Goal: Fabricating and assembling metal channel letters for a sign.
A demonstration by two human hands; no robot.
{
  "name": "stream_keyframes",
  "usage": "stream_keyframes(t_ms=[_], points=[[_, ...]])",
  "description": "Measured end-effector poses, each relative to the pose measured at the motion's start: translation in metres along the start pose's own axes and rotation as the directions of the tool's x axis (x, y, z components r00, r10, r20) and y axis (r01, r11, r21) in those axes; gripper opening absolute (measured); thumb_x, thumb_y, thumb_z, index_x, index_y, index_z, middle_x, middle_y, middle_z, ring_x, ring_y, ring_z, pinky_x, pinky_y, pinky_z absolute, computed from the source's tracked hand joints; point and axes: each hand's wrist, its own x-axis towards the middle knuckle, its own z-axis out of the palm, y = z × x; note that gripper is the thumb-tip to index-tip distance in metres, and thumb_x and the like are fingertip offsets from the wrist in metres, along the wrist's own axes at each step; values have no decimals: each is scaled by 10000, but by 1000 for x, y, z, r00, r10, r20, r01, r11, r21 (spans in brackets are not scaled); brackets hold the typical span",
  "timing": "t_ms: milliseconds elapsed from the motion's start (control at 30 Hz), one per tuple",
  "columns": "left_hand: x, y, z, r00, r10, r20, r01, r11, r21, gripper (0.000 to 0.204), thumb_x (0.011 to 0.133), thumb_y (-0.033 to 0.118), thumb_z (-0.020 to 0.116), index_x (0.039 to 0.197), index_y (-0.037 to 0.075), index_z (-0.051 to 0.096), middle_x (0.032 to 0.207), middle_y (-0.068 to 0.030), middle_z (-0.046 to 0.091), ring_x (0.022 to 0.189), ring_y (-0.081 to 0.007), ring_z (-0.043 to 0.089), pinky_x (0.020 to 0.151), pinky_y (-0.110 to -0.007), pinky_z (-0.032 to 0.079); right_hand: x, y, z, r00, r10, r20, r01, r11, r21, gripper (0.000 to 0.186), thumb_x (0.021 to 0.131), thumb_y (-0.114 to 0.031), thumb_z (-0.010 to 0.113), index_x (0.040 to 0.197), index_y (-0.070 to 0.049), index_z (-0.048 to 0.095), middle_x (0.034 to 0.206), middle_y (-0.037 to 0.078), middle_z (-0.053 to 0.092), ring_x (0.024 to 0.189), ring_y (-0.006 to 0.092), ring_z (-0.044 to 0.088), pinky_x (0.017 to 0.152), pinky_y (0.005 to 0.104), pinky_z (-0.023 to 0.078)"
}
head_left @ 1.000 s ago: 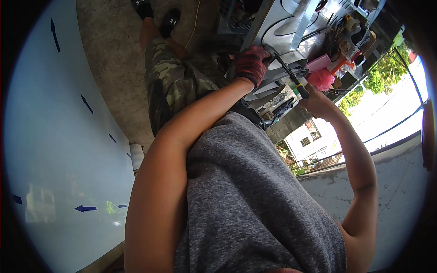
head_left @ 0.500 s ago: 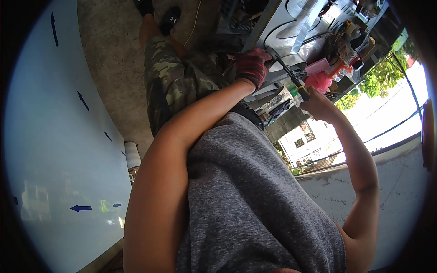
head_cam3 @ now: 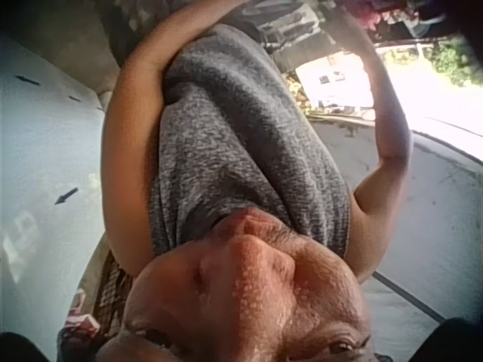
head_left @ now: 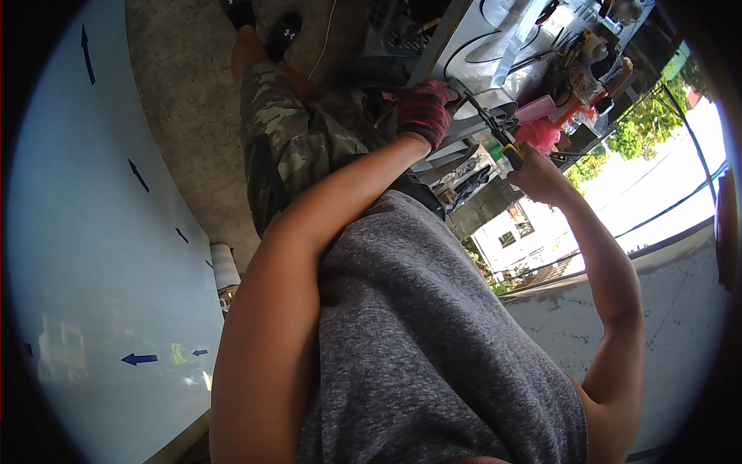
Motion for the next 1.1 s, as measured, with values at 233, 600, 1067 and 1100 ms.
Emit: stream_keyframes(t_ms=[233,600,1067,1100], points=[[1,-3,7,990,-130,46,138,961,-239,214,793,77,746,1003,71,706,1093,-104,676,1008,-260,650,913,-339,510,5,6,2,1000,27,4,-27,1000,7,467,792,-209,684,1118,59,484,1005,281,636,973,393,650,824,439,500],[2,-20,27,923,-330,198,384,813,-438,196,788,72,736,982,74,707,1093,-108,679,1024,-263,646,923,-344,506,18,17,11,989,43,144,-68,982,175,641,809,-152,669,1359,1,375,845,146,605,620,186,568,499,330,450],[-2,-9,11,986,-154,67,164,968,-187,221,760,100,758,979,103,726,1093,-95,680,1040,-283,639,956,-356,491,13,18,15,997,-31,72,11,966,259,674,810,-118,675,1411,-23,383,891,141,608,563,151,553,442,305,430],[-1,-6,9,986,-151,67,161,969,-189,221,760,100,758,979,103,726,1093,-95,680,1040,-283,639,956,-356,491,13,19,15,997,-43,57,28,971,239,671,809,-118,675,1406,-20,387,890,139,608,564,150,554,442,304,430]])
